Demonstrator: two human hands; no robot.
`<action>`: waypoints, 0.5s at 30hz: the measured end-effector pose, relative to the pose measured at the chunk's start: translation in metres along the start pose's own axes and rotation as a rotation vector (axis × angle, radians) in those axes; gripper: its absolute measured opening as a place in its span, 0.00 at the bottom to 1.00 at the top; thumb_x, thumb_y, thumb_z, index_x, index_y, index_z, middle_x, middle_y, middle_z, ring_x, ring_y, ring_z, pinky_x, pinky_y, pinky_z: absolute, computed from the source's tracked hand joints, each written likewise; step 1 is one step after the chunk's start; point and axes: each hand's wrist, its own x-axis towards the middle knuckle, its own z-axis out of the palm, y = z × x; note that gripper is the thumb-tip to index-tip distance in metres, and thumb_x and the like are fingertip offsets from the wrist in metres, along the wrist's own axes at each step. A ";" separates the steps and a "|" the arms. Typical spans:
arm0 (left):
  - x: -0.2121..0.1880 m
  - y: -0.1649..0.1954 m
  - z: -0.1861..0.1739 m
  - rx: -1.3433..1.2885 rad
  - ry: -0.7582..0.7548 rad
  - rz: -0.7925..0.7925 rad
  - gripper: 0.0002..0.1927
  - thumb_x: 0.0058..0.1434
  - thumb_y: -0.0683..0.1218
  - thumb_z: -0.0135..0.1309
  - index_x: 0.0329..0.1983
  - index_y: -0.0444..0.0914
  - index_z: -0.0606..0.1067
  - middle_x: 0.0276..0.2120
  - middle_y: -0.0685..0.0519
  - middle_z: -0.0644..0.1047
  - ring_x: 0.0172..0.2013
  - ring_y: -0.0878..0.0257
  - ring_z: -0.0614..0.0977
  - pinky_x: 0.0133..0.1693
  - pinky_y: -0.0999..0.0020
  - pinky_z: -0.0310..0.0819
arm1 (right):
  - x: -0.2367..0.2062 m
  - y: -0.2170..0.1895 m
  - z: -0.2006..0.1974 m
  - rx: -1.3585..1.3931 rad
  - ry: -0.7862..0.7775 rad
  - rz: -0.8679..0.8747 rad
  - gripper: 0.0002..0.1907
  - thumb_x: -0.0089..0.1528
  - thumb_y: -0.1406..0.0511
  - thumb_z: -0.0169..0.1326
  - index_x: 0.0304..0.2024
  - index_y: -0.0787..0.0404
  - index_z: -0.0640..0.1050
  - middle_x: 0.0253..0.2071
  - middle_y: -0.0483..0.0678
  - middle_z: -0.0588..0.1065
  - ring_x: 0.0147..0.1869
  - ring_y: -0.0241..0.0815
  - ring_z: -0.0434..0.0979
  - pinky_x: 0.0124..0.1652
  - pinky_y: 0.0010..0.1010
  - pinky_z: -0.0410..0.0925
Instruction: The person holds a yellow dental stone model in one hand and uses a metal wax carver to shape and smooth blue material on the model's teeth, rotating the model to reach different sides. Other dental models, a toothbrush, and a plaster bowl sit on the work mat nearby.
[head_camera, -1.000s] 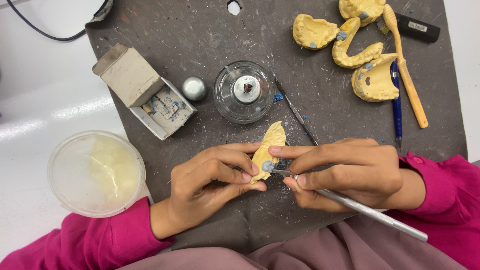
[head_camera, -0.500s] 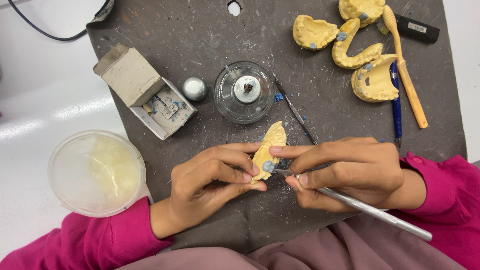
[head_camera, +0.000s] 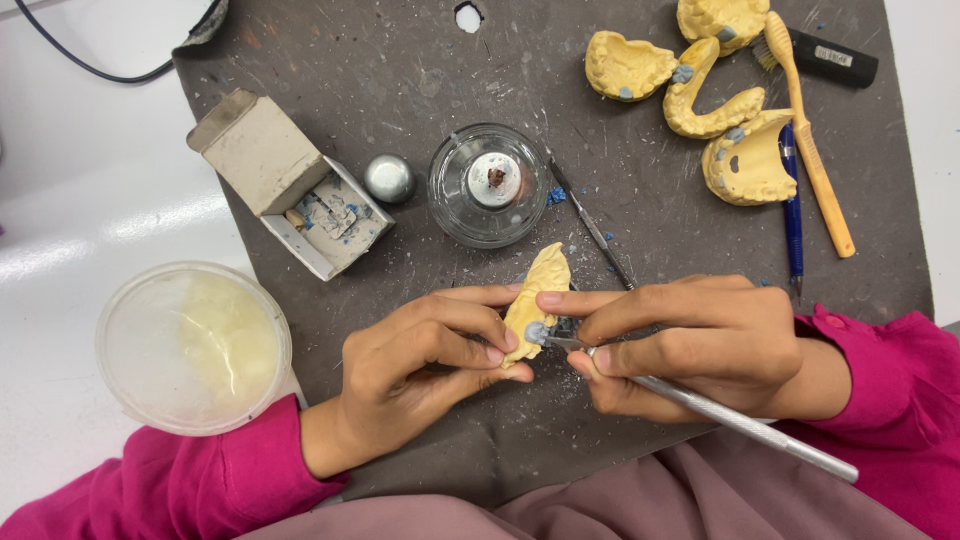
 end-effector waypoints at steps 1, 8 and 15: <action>0.000 0.000 0.000 -0.001 0.000 0.003 0.16 0.57 0.37 0.70 0.36 0.34 0.72 0.40 0.48 0.81 0.54 0.48 0.86 0.55 0.58 0.82 | 0.000 0.000 0.000 -0.002 0.001 0.000 0.12 0.56 0.74 0.66 0.34 0.63 0.74 0.32 0.52 0.80 0.47 0.52 0.86 0.36 0.30 0.82; 0.000 0.000 0.001 -0.007 0.001 -0.002 0.15 0.56 0.37 0.70 0.35 0.34 0.72 0.40 0.48 0.81 0.54 0.48 0.86 0.56 0.58 0.81 | -0.003 0.001 -0.001 -0.014 -0.010 0.017 0.11 0.57 0.74 0.67 0.36 0.62 0.76 0.33 0.50 0.80 0.50 0.53 0.87 0.36 0.28 0.82; 0.000 0.000 0.000 -0.012 0.001 -0.004 0.16 0.57 0.37 0.70 0.35 0.34 0.71 0.40 0.48 0.81 0.53 0.48 0.86 0.56 0.57 0.81 | -0.001 0.002 -0.001 0.005 0.000 0.008 0.11 0.57 0.74 0.67 0.35 0.63 0.75 0.32 0.51 0.80 0.49 0.53 0.87 0.36 0.29 0.82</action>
